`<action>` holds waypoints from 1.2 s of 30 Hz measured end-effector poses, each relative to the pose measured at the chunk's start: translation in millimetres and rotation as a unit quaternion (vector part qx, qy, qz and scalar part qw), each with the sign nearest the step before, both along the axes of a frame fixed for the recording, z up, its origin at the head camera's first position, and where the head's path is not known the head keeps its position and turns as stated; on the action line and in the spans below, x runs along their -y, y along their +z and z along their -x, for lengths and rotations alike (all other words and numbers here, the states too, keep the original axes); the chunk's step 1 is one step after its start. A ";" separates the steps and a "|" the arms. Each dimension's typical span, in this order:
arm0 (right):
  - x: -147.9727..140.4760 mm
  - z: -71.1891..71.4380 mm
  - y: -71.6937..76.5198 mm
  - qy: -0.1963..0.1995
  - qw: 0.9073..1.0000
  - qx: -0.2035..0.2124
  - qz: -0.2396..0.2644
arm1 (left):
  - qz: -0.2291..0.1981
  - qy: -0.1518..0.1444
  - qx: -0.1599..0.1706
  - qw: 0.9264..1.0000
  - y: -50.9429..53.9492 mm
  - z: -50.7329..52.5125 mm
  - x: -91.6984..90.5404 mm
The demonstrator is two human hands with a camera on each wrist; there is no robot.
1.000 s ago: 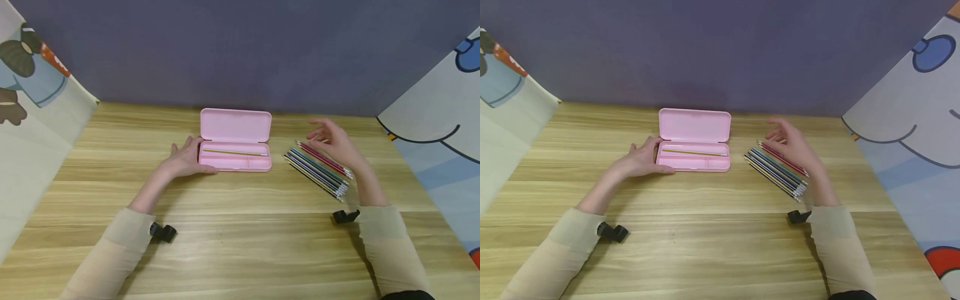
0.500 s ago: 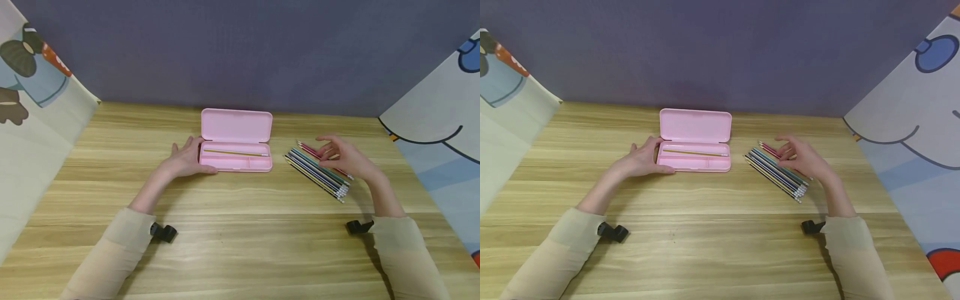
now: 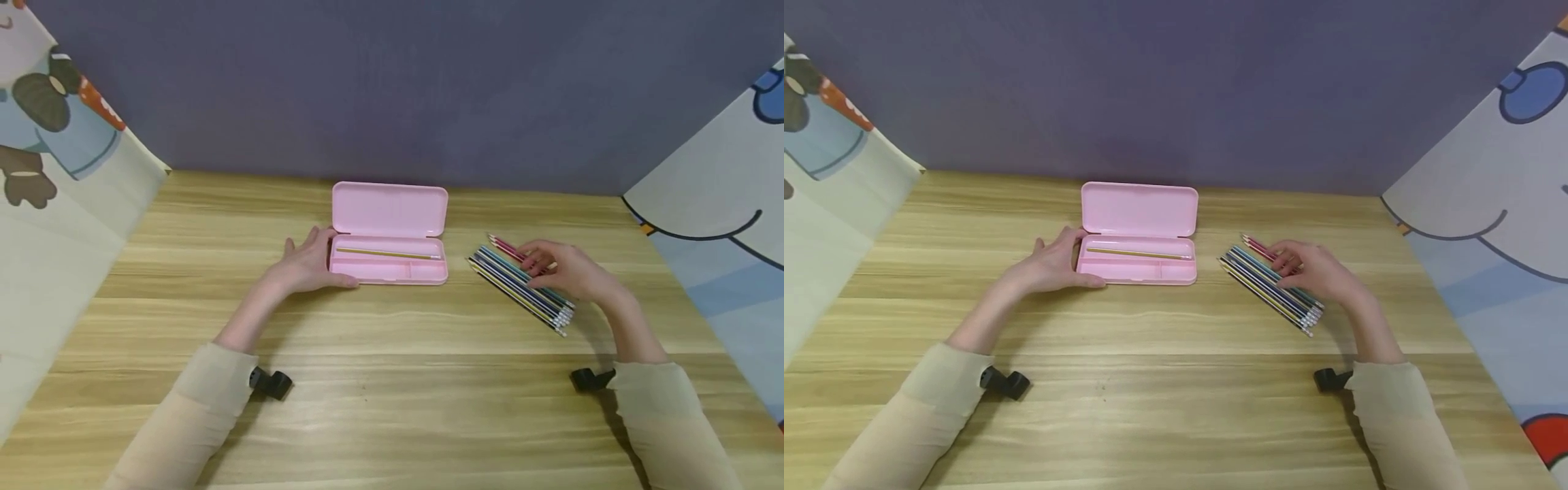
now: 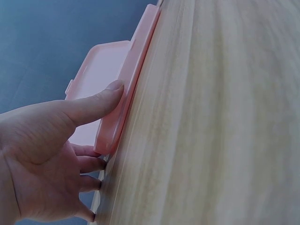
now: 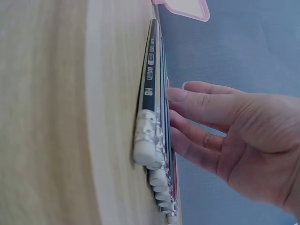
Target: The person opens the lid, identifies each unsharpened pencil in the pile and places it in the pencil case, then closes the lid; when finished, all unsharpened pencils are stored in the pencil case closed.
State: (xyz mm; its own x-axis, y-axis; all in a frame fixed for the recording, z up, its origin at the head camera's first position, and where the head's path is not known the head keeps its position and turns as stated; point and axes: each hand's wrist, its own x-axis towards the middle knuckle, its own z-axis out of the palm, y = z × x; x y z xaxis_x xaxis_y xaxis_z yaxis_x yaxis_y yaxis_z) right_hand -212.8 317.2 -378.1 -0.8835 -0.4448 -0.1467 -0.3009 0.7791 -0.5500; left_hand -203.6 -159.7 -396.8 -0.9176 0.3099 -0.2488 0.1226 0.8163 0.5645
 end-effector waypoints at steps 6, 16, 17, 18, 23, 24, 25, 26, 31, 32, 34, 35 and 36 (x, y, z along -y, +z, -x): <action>-1.3 -4.6 2.1 -0.002 1.000 -0.002 -0.004 | -0.004 -0.003 0.000 1.000 -0.3 -2.2 -2.8; -4.2 -3.7 -0.9 0.003 1.000 -0.014 -0.021 | -0.005 -0.001 -0.001 1.000 -1.8 -2.9 -3.8; -4.0 -3.3 -1.1 0.004 1.000 -0.013 -0.020 | -0.005 0.000 -0.002 1.000 -1.7 -2.7 -3.7; -3.6 -2.8 -1.4 0.003 1.000 -0.013 -0.018 | -0.004 0.000 -0.002 1.000 -1.6 -2.6 -3.5; -2.0 -0.9 -2.2 -0.003 1.000 -0.008 -0.024 | -0.004 0.001 -0.001 1.000 -1.8 -2.0 -2.6; -1.6 -0.8 -1.9 -0.005 1.000 -0.008 -0.026 | -0.005 0.001 -0.001 1.000 -1.9 -1.8 -2.4; -1.3 -0.6 -1.8 -0.006 1.000 -0.008 -0.028 | -0.006 0.001 -0.001 1.000 -2.0 -1.6 -2.3; -1.1 -0.5 -1.5 -0.006 1.000 -0.009 -0.029 | -0.006 0.001 -0.001 1.000 -2.1 -1.3 -2.2; 0.0 0.2 -0.1 -0.005 0.999 -0.016 -0.032 | -0.006 0.003 -0.001 1.000 -1.6 -0.5 -1.5; 0.0 0.1 0.6 -0.006 0.999 -0.019 -0.031 | -0.005 0.003 0.000 1.000 -1.5 -0.5 -1.3; -0.1 -0.6 2.4 -0.012 0.999 -0.023 -0.022 | -0.001 0.003 -0.001 1.000 -1.0 -0.4 -0.8; -0.2 -1.0 3.5 -0.017 0.999 -0.029 -0.017 | 0.000 0.003 -0.001 1.000 -0.7 -0.3 -0.7; -0.2 -1.4 4.5 -0.022 0.999 -0.035 -0.008 | 0.002 0.003 -0.002 1.000 -0.4 -0.3 -0.6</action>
State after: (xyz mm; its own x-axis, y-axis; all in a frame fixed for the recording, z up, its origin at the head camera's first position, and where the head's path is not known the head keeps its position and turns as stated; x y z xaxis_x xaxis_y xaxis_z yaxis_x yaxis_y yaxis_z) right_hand -211.5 317.4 -373.7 -0.9104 -0.4036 -0.0907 -0.3038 0.8013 -0.5153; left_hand -203.4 -159.1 -397.1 -0.9204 0.3033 -0.2468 0.1197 0.8195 0.5605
